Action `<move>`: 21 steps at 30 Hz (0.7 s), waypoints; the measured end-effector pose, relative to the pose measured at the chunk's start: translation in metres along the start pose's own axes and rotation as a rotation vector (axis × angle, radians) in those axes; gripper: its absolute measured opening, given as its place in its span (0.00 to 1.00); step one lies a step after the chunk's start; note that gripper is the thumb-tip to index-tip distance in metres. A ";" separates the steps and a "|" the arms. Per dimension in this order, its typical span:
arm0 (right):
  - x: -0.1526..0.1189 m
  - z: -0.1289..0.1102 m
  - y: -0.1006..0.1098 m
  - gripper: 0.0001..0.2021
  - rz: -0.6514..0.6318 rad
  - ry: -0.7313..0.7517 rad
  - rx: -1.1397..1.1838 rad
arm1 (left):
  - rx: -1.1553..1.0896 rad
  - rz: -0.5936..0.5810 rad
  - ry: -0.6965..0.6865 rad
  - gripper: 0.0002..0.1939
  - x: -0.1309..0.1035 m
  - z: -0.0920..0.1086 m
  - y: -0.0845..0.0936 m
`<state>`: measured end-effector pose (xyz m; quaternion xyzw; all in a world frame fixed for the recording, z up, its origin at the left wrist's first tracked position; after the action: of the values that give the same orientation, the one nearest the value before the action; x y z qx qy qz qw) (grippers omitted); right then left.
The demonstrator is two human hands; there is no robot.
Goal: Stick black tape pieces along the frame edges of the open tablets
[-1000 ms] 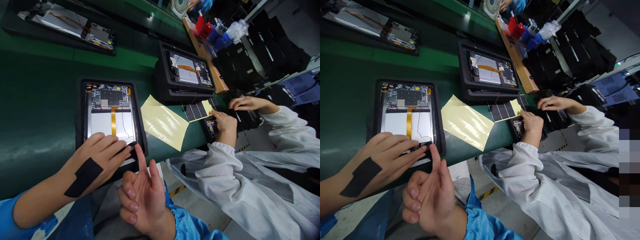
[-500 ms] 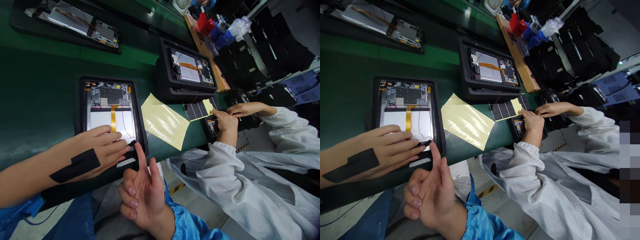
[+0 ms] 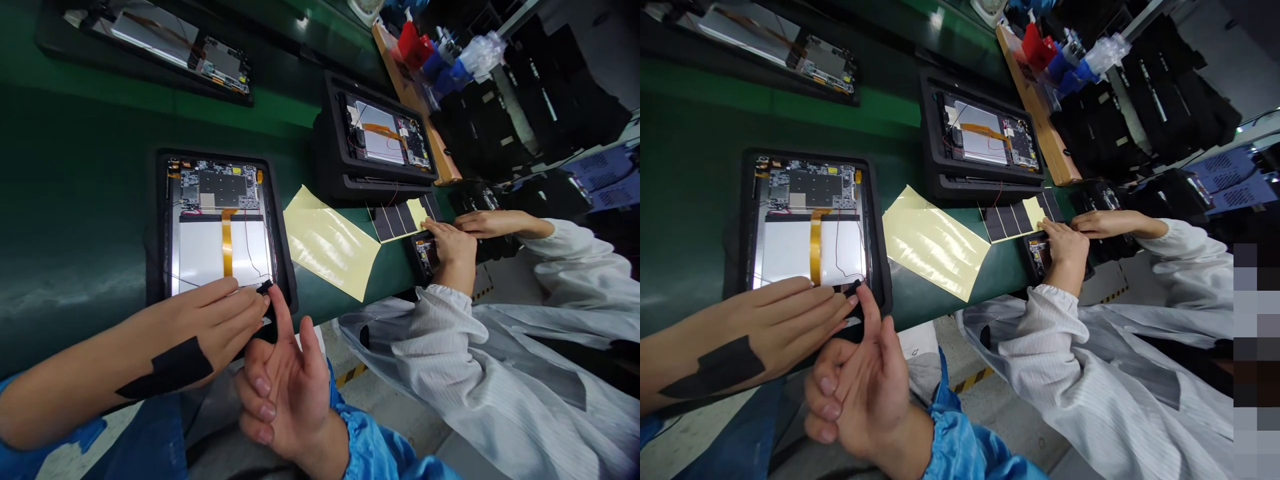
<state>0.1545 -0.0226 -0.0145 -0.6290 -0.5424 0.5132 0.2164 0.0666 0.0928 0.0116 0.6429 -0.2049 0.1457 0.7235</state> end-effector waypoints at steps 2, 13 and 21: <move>0.001 0.000 0.001 0.40 0.001 -0.001 -0.004 | 0.010 -0.010 -0.044 0.14 0.003 -0.001 0.001; 0.002 0.001 0.003 0.42 -0.012 -0.028 -0.015 | -0.300 -0.066 0.194 0.15 -0.007 -0.025 -0.001; 0.003 0.000 0.005 0.38 -0.065 0.009 0.028 | -0.363 -0.076 0.275 0.21 -0.010 -0.031 -0.001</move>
<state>0.1562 -0.0216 -0.0198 -0.6102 -0.5542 0.5108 0.2442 0.0619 0.1235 0.0028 0.4836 -0.1027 0.1654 0.8534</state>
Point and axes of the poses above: each hand's wrist, its own x-axis towards the middle knuckle, its own y-axis out of the back of the hand, z = x × y, the point moved 4 cm from there along x, towards the middle knuckle, and after that the axes turned 7 degrees about -x, right-handed, at the moved point
